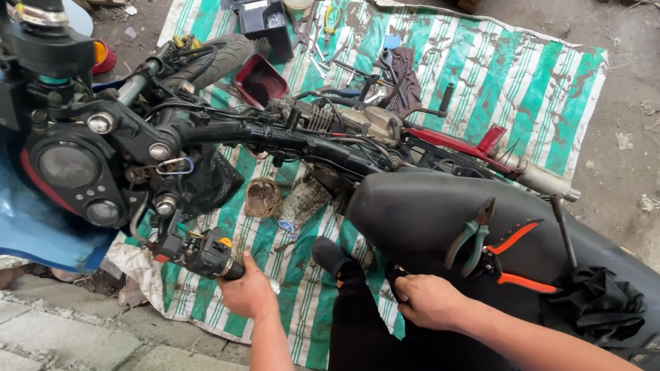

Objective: Repairing and adjusting motorcycle electrical controls and engine components using pliers and hands.

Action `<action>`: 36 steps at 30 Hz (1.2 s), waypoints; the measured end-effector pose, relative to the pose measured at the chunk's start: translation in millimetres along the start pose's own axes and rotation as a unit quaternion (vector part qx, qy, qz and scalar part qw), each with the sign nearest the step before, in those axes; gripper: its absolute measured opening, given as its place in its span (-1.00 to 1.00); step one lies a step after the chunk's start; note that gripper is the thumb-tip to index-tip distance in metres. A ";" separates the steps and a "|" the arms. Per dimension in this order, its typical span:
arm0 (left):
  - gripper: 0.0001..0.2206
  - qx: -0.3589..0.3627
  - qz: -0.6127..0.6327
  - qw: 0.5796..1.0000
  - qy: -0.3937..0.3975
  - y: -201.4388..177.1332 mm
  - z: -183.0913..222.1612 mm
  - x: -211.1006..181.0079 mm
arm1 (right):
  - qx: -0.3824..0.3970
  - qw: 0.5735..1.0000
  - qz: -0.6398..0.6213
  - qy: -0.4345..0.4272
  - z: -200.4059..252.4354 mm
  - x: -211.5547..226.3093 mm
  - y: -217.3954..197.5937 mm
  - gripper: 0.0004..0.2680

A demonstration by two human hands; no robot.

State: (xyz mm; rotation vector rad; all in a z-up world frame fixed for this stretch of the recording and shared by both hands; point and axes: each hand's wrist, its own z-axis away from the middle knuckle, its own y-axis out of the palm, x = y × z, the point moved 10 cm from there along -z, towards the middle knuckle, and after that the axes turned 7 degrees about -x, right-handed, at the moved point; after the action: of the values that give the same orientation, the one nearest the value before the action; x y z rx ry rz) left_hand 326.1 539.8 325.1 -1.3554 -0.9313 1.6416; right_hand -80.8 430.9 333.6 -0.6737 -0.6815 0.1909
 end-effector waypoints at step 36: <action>-0.76 0.296 0.018 0.782 0.547 249.8 116.7 -240.7 | -0.273 0.818 -0.355 0.362 -253.8 -284.5 -122.0 -0.82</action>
State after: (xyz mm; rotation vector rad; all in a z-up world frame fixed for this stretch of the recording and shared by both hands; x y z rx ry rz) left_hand 207.2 211.7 214.5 -1.4986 0.2978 0.7475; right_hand -143.8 100.3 116.8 -0.9116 -0.1899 -0.9598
